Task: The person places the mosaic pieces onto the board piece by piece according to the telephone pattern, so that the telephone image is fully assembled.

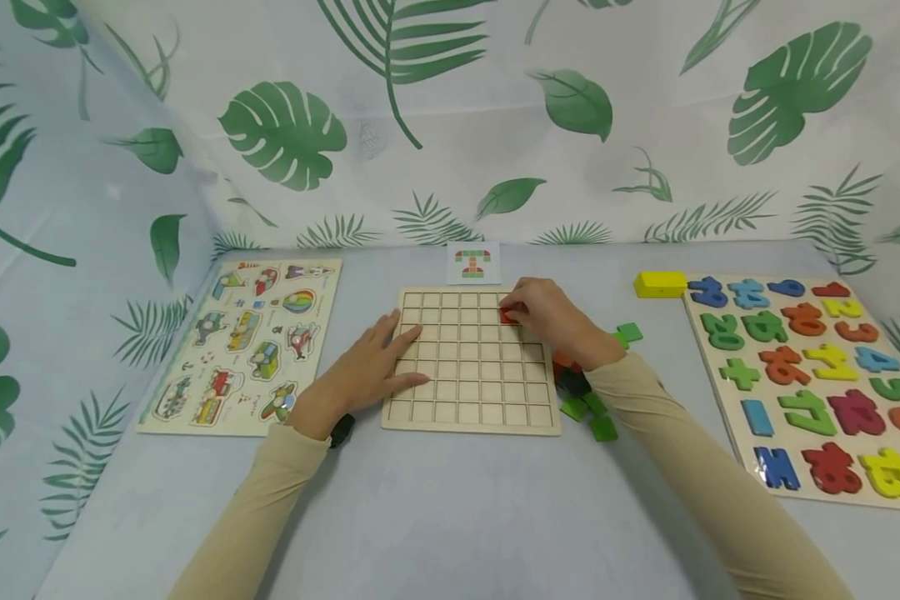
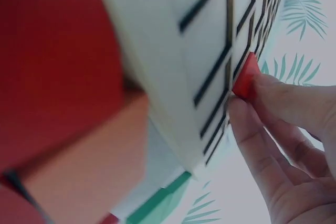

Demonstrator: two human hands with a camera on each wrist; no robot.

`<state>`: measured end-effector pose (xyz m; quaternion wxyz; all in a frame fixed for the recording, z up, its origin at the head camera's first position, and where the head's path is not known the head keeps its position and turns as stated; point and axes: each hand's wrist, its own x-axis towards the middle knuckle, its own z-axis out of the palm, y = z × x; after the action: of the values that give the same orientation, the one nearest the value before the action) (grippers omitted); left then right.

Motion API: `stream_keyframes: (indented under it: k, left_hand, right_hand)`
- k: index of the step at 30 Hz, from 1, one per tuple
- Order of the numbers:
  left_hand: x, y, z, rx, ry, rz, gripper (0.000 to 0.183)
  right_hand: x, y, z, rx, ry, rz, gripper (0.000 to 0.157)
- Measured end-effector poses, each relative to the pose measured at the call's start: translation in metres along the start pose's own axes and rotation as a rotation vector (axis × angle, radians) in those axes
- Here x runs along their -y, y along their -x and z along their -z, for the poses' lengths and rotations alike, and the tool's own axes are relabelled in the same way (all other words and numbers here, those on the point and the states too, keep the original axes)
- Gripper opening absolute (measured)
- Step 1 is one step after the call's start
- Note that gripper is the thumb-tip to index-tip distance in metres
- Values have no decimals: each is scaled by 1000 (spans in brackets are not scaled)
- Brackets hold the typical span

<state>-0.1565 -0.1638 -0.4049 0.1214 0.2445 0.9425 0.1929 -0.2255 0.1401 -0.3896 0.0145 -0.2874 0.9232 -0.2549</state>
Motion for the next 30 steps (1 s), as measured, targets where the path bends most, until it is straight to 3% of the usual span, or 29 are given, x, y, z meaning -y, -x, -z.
stream_keyframes:
  k: [8, 21, 30]
  left_hand:
    - [0, 1, 1, 1, 6, 0, 81]
    - [-1, -2, 5, 3, 2, 10, 82]
    - [-1, -1, 2, 21, 8, 15, 81]
  right_hand:
    - [4, -6, 2, 62, 61, 4, 18]
    - [8, -8, 5, 69, 77, 4, 18]
    - [4, 6, 7, 87, -25, -28, 24]
